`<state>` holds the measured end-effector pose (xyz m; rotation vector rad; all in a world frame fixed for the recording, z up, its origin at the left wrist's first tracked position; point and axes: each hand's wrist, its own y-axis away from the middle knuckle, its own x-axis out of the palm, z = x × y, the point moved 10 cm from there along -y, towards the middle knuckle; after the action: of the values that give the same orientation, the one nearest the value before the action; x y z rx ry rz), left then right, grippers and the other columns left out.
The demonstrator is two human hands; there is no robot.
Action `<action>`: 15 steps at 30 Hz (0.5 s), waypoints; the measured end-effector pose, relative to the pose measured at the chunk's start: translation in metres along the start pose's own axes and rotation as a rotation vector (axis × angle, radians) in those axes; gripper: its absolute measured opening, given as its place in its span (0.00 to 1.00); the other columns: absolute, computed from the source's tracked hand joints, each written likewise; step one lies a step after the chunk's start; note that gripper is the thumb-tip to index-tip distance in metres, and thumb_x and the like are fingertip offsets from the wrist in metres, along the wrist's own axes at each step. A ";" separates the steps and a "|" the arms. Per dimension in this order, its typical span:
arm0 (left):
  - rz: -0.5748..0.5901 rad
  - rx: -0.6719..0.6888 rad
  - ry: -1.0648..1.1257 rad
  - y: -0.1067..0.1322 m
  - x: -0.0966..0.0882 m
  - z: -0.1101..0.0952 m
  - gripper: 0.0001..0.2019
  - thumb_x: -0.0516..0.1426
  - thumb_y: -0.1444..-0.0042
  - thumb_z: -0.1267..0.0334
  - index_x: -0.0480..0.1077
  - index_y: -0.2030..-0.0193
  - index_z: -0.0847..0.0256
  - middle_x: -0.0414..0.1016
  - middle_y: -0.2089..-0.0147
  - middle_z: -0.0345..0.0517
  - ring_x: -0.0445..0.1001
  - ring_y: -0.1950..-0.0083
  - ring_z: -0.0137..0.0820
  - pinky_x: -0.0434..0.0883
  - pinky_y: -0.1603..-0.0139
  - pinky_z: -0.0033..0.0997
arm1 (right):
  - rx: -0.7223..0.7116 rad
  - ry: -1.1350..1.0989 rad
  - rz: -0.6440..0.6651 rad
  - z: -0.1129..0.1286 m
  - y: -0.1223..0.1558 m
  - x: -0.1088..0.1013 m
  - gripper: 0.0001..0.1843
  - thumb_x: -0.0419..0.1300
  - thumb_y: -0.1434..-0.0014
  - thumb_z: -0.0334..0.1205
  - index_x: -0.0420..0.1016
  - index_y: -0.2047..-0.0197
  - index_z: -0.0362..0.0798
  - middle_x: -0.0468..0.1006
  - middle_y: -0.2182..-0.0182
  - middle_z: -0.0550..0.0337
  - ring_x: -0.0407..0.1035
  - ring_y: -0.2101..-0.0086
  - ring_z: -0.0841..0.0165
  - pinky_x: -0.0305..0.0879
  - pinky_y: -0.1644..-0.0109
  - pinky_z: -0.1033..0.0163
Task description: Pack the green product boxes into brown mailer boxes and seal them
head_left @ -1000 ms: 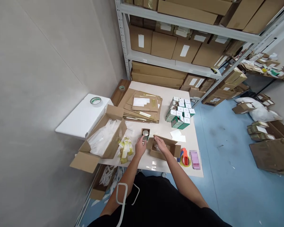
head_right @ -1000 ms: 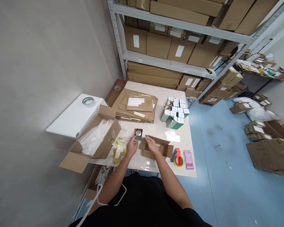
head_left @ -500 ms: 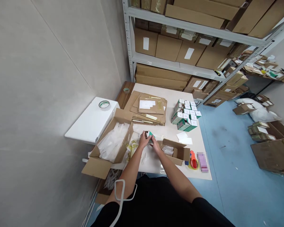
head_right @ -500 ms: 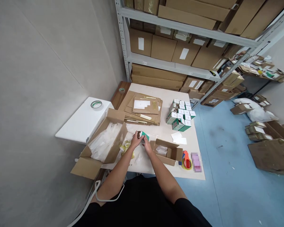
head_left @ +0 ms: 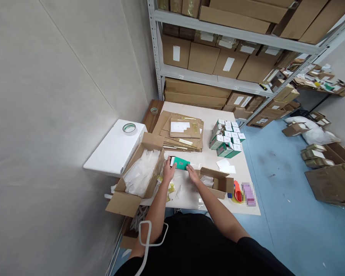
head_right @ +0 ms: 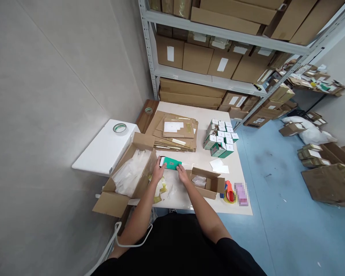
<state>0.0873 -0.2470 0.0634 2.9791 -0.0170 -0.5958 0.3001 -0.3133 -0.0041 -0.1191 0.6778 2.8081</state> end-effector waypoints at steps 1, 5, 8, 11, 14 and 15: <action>-0.006 0.001 0.027 0.000 -0.008 -0.004 0.37 0.60 0.36 0.57 0.58 0.22 0.58 0.64 0.25 0.58 0.62 0.24 0.49 0.60 0.24 0.47 | -0.015 0.004 -0.013 0.003 0.002 -0.006 0.44 0.62 0.43 0.70 0.73 0.31 0.53 0.66 0.28 0.55 0.54 0.27 0.54 0.43 0.21 0.49; -0.002 0.007 0.160 0.008 -0.023 -0.023 0.36 0.60 0.37 0.59 0.58 0.22 0.52 0.64 0.24 0.47 0.60 0.23 0.47 0.62 0.24 0.46 | -0.054 -0.014 -0.090 0.012 0.014 -0.034 0.51 0.62 0.44 0.72 0.67 0.27 0.50 0.64 0.27 0.51 0.54 0.27 0.51 0.46 0.22 0.47; 0.061 0.014 0.249 0.025 -0.010 -0.035 0.35 0.57 0.35 0.58 0.57 0.21 0.52 0.68 0.27 0.45 0.65 0.25 0.46 0.67 0.28 0.44 | -0.107 -0.050 -0.204 0.017 0.030 -0.063 0.54 0.61 0.44 0.72 0.62 0.24 0.48 0.60 0.25 0.49 0.54 0.27 0.51 0.51 0.23 0.47; 0.121 0.010 0.263 0.045 0.014 -0.043 0.36 0.55 0.32 0.57 0.51 0.19 0.51 0.68 0.27 0.45 0.67 0.27 0.44 0.70 0.31 0.41 | -0.117 -0.108 -0.275 0.015 0.050 -0.095 0.52 0.60 0.41 0.69 0.58 0.22 0.51 0.61 0.25 0.51 0.57 0.27 0.53 0.59 0.27 0.49; 0.227 -0.002 0.282 0.060 0.047 -0.046 0.40 0.57 0.33 0.57 0.46 0.18 0.49 0.64 0.24 0.44 0.65 0.26 0.43 0.70 0.31 0.38 | -0.097 -0.155 -0.355 0.007 0.074 -0.135 0.48 0.60 0.39 0.66 0.60 0.23 0.51 0.66 0.28 0.50 0.63 0.30 0.53 0.64 0.30 0.49; 0.302 -0.014 0.302 0.065 0.063 -0.047 0.41 0.58 0.34 0.56 0.46 0.18 0.49 0.64 0.24 0.45 0.66 0.26 0.43 0.71 0.32 0.39 | -0.100 -0.163 -0.393 0.005 0.084 -0.150 0.47 0.61 0.40 0.64 0.62 0.24 0.49 0.68 0.30 0.48 0.65 0.32 0.52 0.64 0.30 0.48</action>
<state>0.1638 -0.3089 0.0891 2.9334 -0.4265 -0.1104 0.4228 -0.4168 0.0573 -0.0351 0.4222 2.4397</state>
